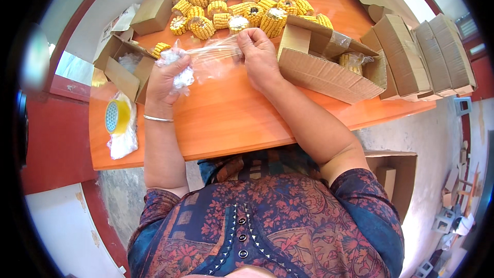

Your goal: The person wraps individual corn cobs in clear plastic bags and places them into cardboard boxes. The person repeatedly picks up corn, wraps each piece, and stacks the wrapped units into boxes on the table.

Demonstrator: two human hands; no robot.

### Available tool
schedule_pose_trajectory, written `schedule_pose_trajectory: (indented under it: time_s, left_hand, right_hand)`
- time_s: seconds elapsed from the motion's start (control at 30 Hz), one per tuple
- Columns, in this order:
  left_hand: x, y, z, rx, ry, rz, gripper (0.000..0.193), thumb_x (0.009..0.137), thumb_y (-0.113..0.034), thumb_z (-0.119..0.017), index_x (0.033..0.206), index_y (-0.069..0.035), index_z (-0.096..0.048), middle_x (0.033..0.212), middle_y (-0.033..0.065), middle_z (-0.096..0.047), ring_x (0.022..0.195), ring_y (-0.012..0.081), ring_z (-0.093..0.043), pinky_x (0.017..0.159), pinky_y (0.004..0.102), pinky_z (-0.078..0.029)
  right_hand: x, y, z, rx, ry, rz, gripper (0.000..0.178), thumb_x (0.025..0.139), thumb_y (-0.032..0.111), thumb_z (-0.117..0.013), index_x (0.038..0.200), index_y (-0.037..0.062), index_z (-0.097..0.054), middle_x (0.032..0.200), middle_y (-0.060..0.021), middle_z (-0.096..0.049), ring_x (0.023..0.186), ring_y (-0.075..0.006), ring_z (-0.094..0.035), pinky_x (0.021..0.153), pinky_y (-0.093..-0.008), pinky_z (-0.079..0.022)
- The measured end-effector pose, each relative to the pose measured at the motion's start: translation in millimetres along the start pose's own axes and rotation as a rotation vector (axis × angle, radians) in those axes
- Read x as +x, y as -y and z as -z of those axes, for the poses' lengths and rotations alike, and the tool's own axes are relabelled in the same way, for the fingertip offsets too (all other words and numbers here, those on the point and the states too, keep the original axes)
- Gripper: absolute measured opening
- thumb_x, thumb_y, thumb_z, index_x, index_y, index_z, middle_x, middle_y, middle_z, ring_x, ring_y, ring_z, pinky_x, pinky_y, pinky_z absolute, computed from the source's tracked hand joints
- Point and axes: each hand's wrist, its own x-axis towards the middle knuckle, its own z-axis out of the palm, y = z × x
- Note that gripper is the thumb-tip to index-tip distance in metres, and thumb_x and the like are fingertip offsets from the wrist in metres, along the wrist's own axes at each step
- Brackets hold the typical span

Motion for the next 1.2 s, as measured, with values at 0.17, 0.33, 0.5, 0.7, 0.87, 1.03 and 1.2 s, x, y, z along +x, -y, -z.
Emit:
schedule_pose_trajectory:
  time_s: [0.17,0.33,0.5,0.7,0.87,1.03,1.2]
  left_hand:
    - [6,9,4,0.146,-0.027,-0.042,0.007,0.085,-0.006,-0.066,0.090,-0.002,-0.062,0.077,0.0046,-0.064,0.065,0.0126,-0.062,0.056,0.0246,-0.050]
    - [14,14,6,0.046,-0.103,-0.119,0.006,0.088,-0.006,-0.062,0.093,-0.002,-0.062,0.080,0.0056,-0.065,0.068,0.0132,-0.062,0.060,0.0257,-0.051]
    - [4,10,9,0.125,-0.140,-0.099,0.008,0.087,-0.006,-0.064,0.094,-0.003,-0.062,0.084,0.0048,-0.065,0.069,0.0138,-0.062,0.060,0.0271,-0.052]
    - [25,22,-4,0.253,-0.114,-0.293,0.010,0.080,-0.003,-0.066,0.090,-0.001,-0.063,0.081,0.0041,-0.065,0.073,0.0108,-0.060,0.063,0.0284,-0.051]
    - [18,31,-10,0.194,-0.183,-0.355,0.012,0.080,-0.007,-0.067,0.090,0.000,-0.064,0.083,0.0060,-0.067,0.075,0.0119,-0.062,0.069,0.0302,-0.053]
    - [14,21,-5,0.326,-0.149,-0.376,0.015,0.082,-0.008,-0.066,0.092,0.001,-0.064,0.084,0.0085,-0.067,0.079,0.0142,-0.062,0.071,0.0292,-0.051]
    - [21,31,-5,0.257,-0.301,-0.423,0.017,0.081,-0.010,-0.065,0.093,0.002,-0.065,0.081,0.0112,-0.067,0.079,0.0165,-0.063,0.071,0.0302,-0.050]
  right_hand:
    - [-2,5,-4,0.206,0.061,-0.020,0.010,0.097,0.020,-0.051,0.097,0.0105,-0.052,0.079,0.0005,-0.056,0.060,-0.0092,-0.053,0.051,-0.0265,-0.044]
    - [0,1,3,0.162,0.283,-0.145,0.021,0.097,0.030,-0.050,0.096,0.0091,-0.050,0.077,-0.0023,-0.058,0.056,-0.0124,-0.056,0.047,-0.0267,-0.044]
    - [-10,-5,-4,-0.238,0.348,-0.235,0.041,0.096,0.044,-0.046,0.099,0.0048,-0.057,0.081,-0.0047,-0.064,0.050,-0.0104,-0.050,0.045,-0.0255,-0.040]
    - [-18,6,-4,-0.613,0.417,-0.245,0.041,0.085,0.013,-0.063,0.123,0.0012,-0.056,0.092,-0.0022,-0.066,0.053,-0.0010,-0.045,0.044,-0.0160,-0.032]
    - [-27,10,-7,-0.689,0.506,-0.310,0.055,0.086,0.003,-0.059,0.137,0.0014,-0.039,0.093,-0.0068,-0.067,0.054,-0.0013,-0.046,0.045,-0.0140,-0.033]
    - [-15,-2,8,-0.494,0.550,-0.296,0.052,0.090,0.004,-0.056,0.138,0.0018,-0.038,0.083,-0.0077,-0.062,0.053,-0.0038,-0.042,0.047,-0.0166,-0.032]
    - [-1,-4,25,-0.377,0.581,-0.351,0.043,0.092,0.007,-0.056,0.133,-0.0008,-0.045,0.071,0.0032,-0.043,0.058,-0.0037,-0.038,0.049,-0.0178,-0.029]
